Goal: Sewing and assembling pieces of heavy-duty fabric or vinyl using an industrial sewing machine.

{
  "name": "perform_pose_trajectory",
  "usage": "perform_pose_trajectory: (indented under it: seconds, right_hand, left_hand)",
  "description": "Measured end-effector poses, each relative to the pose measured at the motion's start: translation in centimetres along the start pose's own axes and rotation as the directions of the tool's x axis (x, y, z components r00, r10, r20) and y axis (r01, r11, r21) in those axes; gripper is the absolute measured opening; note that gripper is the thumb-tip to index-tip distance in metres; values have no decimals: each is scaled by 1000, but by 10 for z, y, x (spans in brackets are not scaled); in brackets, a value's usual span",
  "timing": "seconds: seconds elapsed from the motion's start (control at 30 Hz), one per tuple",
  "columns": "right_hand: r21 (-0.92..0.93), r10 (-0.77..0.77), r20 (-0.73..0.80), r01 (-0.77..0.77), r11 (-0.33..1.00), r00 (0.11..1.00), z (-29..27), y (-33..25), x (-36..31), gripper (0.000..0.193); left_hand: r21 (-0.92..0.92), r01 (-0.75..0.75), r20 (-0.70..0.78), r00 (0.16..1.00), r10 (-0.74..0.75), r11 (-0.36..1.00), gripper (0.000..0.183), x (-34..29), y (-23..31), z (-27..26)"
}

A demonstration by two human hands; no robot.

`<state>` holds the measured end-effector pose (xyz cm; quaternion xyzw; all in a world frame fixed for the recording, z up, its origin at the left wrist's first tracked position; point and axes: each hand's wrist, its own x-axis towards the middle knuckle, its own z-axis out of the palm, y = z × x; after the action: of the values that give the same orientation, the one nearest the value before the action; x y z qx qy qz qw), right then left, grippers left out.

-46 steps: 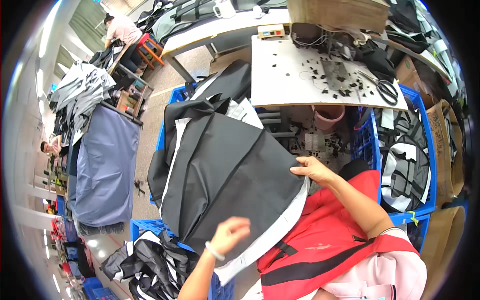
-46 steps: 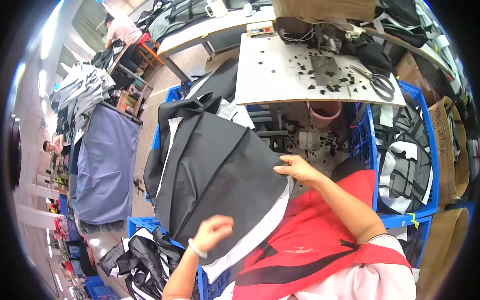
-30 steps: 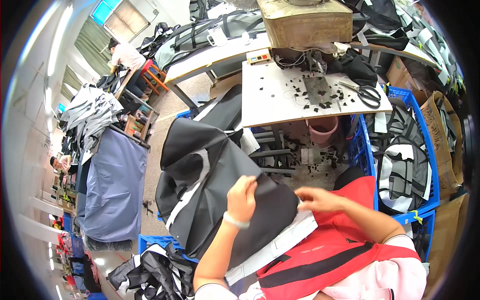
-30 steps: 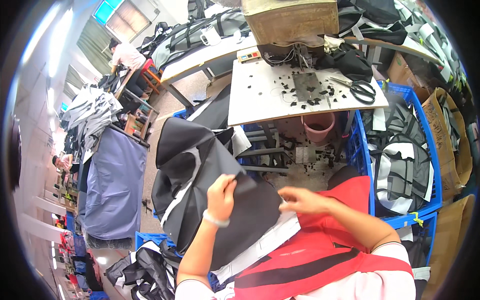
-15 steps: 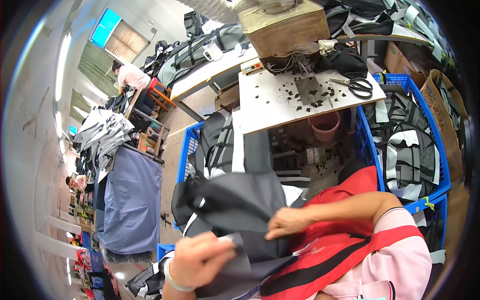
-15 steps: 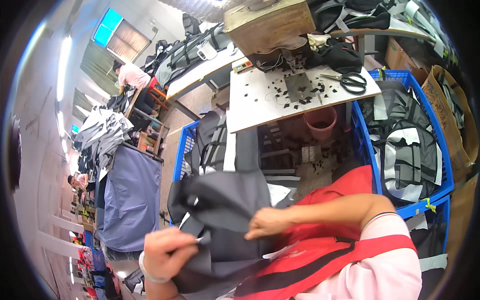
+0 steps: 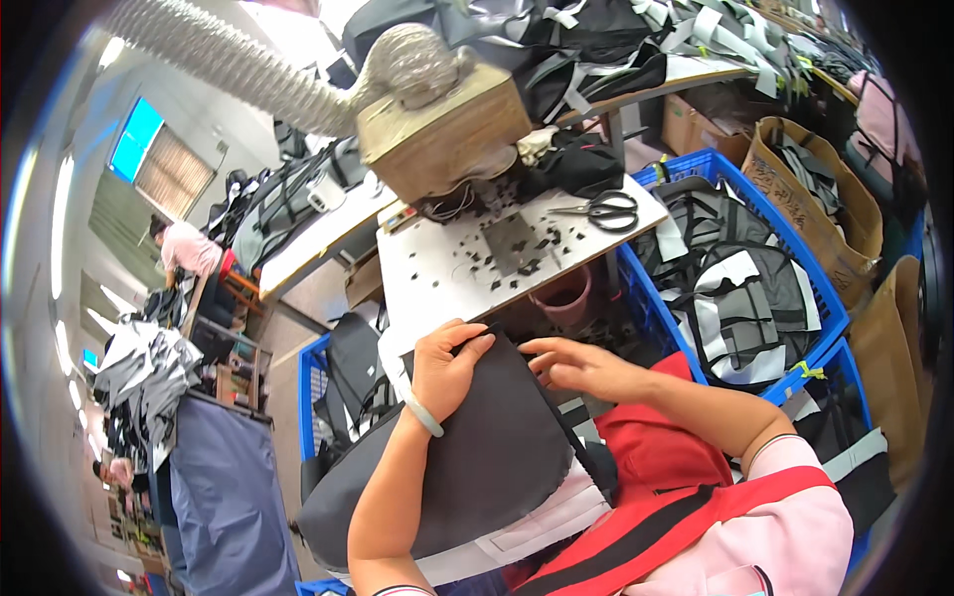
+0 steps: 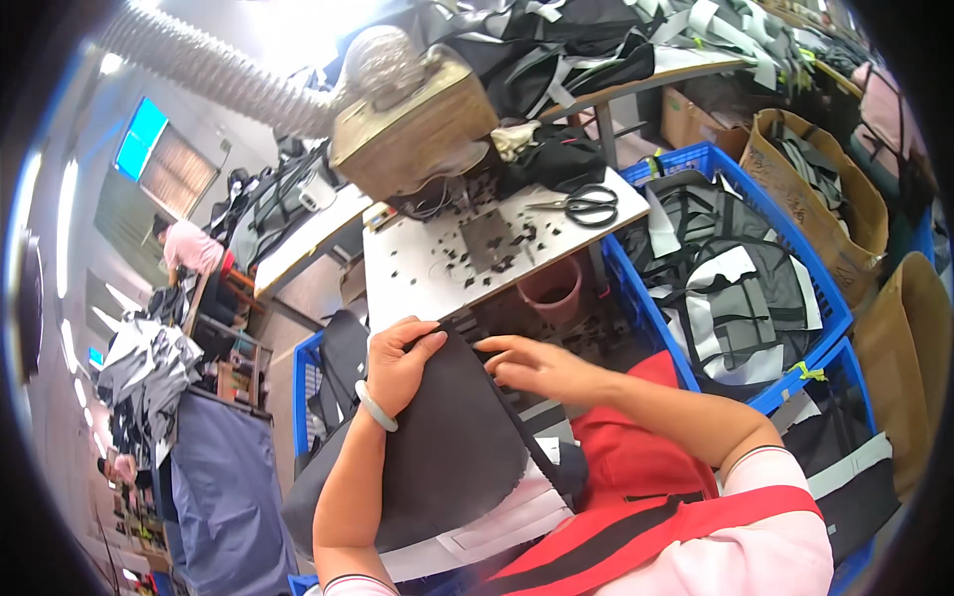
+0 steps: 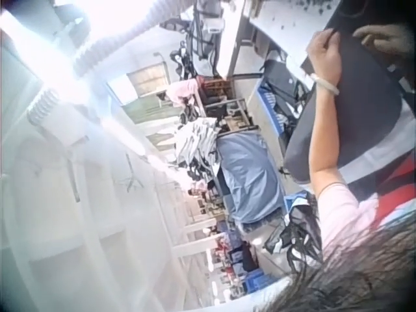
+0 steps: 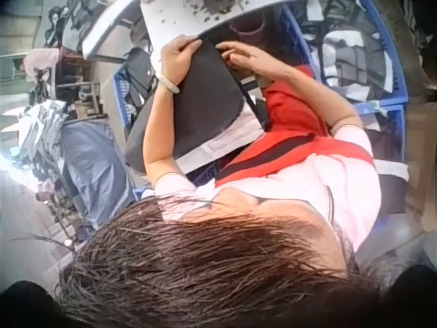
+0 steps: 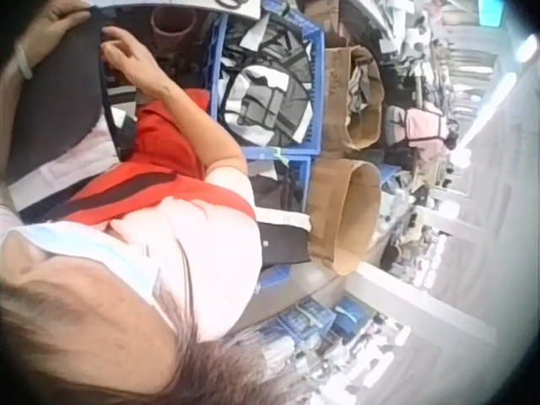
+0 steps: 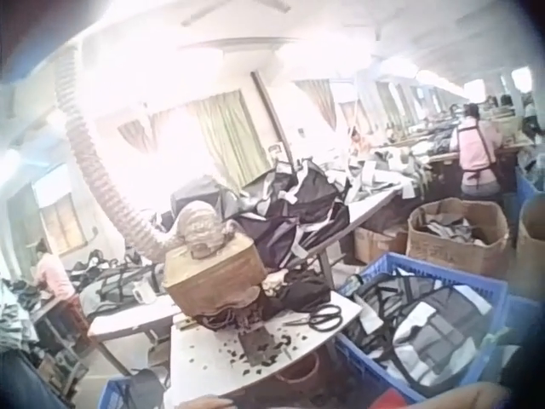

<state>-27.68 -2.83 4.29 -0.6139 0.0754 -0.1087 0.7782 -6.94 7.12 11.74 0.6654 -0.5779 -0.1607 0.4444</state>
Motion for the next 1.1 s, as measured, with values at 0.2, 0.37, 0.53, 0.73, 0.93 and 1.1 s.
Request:
perform_pose_trajectory:
  seconds: [0.2,0.37,0.53,0.73,0.93,1.1]
  right_hand:
    - [32,79,-139,-75,997,987,14,-5,26,42]
    - [137,53,-146,-33,990,988,-33,0,71,38]
    - [146,34,-193,-5,989,981,-61,-4,100,39]
    - [162,99,-211,-64,985,972,-80,-3,115,41]
    - [159,98,-235,-61,985,967,-90,-4,122,45]
    - [158,74,-229,-38,987,971,-86,-2,122,44]
  left_hand:
    - [-75,27,-44,999,-30,997,17,58,-13,20]
    - [-107,97,-93,990,-107,990,21,109,-44,25]
    - [-179,164,-101,978,-184,970,23,151,-73,30]
    - [-107,152,-138,976,-166,983,23,172,-96,40]
    - [-140,132,-155,976,-153,981,23,183,-104,44]
    - [-242,162,-152,968,-202,957,25,179,-105,39]
